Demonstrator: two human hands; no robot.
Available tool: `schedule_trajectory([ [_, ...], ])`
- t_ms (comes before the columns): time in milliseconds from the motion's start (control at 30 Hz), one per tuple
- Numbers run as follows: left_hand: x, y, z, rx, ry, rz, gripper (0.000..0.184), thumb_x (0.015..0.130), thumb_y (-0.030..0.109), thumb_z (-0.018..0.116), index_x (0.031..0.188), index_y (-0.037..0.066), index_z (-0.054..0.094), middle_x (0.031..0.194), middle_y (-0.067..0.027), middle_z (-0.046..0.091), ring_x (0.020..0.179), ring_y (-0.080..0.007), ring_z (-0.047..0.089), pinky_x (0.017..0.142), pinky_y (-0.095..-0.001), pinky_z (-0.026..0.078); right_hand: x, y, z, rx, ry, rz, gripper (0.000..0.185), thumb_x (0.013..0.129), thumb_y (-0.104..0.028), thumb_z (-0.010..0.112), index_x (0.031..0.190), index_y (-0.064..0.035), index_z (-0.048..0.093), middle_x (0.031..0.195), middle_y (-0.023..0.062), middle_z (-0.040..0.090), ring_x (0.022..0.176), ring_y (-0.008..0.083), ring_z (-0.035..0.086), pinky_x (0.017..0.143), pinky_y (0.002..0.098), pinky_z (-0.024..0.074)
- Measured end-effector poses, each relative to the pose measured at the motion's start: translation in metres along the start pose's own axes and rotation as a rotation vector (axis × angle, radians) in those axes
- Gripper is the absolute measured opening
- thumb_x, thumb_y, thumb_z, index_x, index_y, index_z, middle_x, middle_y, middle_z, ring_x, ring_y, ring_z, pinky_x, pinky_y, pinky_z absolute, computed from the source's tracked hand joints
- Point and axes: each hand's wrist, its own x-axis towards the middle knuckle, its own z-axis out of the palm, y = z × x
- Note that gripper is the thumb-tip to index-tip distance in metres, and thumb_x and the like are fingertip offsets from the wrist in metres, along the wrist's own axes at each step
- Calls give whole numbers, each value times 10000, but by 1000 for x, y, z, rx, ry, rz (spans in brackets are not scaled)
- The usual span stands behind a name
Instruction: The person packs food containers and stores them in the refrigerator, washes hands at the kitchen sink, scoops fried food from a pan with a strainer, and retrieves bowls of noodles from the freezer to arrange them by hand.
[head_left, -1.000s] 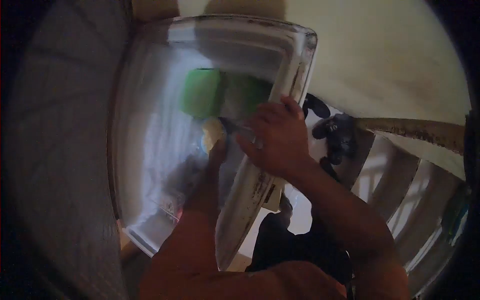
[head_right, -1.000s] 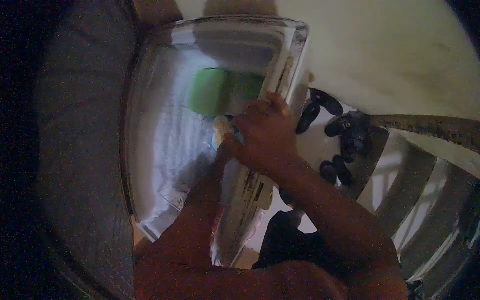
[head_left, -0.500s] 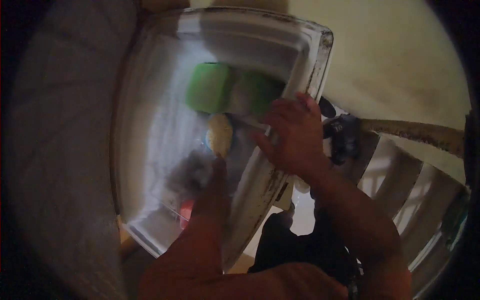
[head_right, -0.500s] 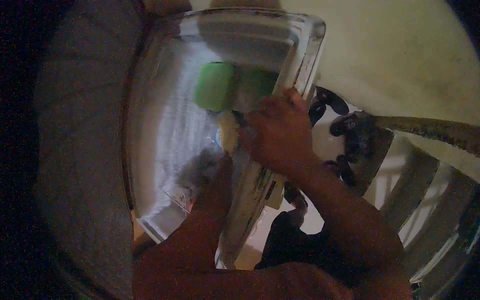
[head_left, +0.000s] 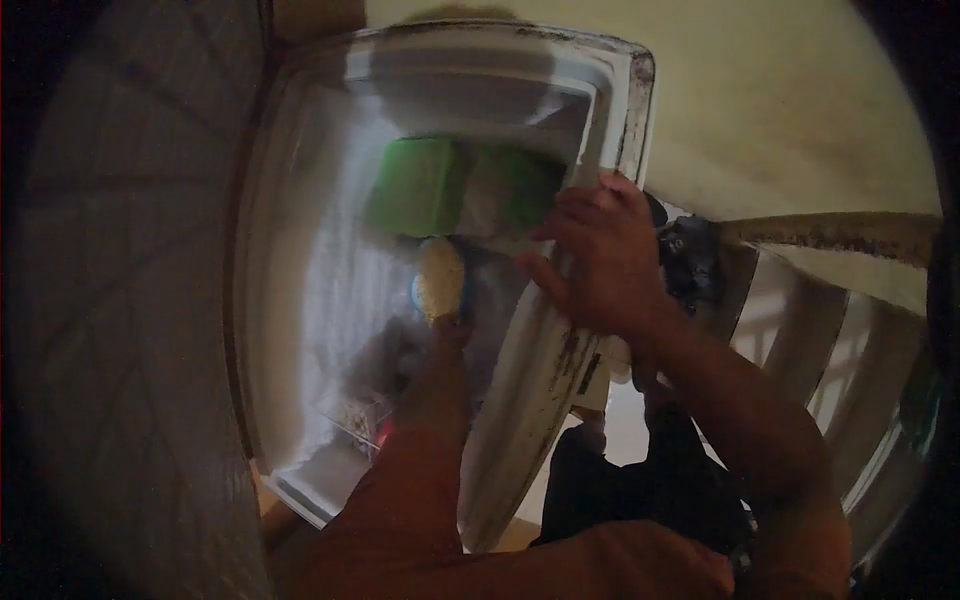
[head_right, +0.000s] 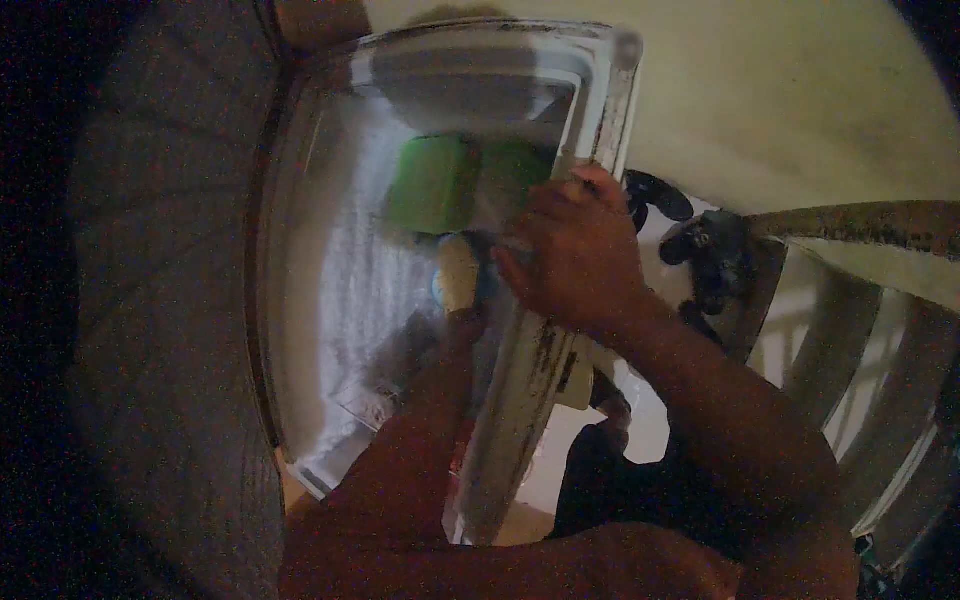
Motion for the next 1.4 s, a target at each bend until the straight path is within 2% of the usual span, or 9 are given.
schedule_trajectory([
  [400, 25, 37, -17, -113, 53, -4, 351, 827, 189, 562, 1103, -28, 558, 992, -203, 606, 919, -327, 580, 802, -425, 460, -5, 11, 0, 44, 33, -6, 190, 637, -221, 729, 780, -115, 660, 870, 86, 640, 960, 228, 585, 983, 445, 333],
  [800, -92, 71, -94, -298, 222, -67, 344, 824, 178, 594, 1082, -48, 569, 1014, -186, 610, 949, -301, 578, 819, -401, 459, -7, 4, 0, 127, 176, -106, 197, 596, -187, 727, 746, -100, 632, 848, 72, 607, 913, 236, 583, 929, 444, 360],
  [967, -168, 106, -154, -277, 256, 11, 342, 822, 174, 608, 1073, -57, 574, 1024, -179, 612, 961, -290, 578, 826, -391, 458, -17, 23, 57, -115, 167, -99, 258, 753, -286, 542, 734, -43, 626, 836, 180, 589, 947, 380, 520, 891, 533, 360],
  [1067, -222, 105, -194, -207, 242, 78, 341, 821, 171, 616, 1068, -62, 577, 1029, -175, 613, 969, -284, 577, 831, -385, 458, -7, 3, 15, -143, -357, -8, 275, 758, -199, 501, 896, -9, 644, 1019, 236, 584, 1015, 354, 526, 923, 501, 372],
  [1100, -238, 96, -204, -187, 256, 92, 341, 821, 170, 619, 1066, -63, 578, 1031, -174, 613, 971, -281, 577, 832, -383, 458, -18, 3, 18, 12, 175, -51, 333, 743, -184, 518, 1028, -47, 622, 1070, 192, 576, 1030, 311, 531, 882, 481, 408],
  [1133, -253, 77, -212, -226, 261, 83, 341, 820, 169, 621, 1064, -65, 579, 1033, -172, 614, 974, -279, 577, 834, -381, 458, -21, -2, -15, 50, -184, 74, 403, 730, -194, 548, 1118, -88, 577, 1158, 163, 540, 1065, 302, 518, 915, 462, 392],
  [1267, -274, 43, -233, -862, 289, 43, 362, 812, 104, 613, 1137, -39, 542, 1186, -162, 549, 1114, -262, 512, 889, -375, 441, -117, 35, -70, 73, 207, 39, 407, 760, -241, 574, 1141, -98, 570, 1197, 123, 507, 1097, 294, 501, 948, 443, 378],
  [1333, -304, 111, -236, -851, 281, -44, 377, 818, 118, 609, 1155, -28, 522, 1194, -156, 540, 1118, -260, 507, 895, -371, 438, -193, 60, -158, 470, 213, 545, 459, 833, -336, 591, 1218, -96, 522, 1199, 130, 523, 1081, 307, 520, 905, 396, 427],
  [1400, -327, 166, -239, -871, 225, -65, 393, 824, 132, 606, 1173, -17, 503, 1202, -150, 532, 1122, -257, 502, 901, -367, 434, -278, 107, -209, 275, 528, 908, 447, 842, -312, 601, 1191, -42, 526, 1152, 137, 564, 1025, 266, 562, 937, 371, 414],
])
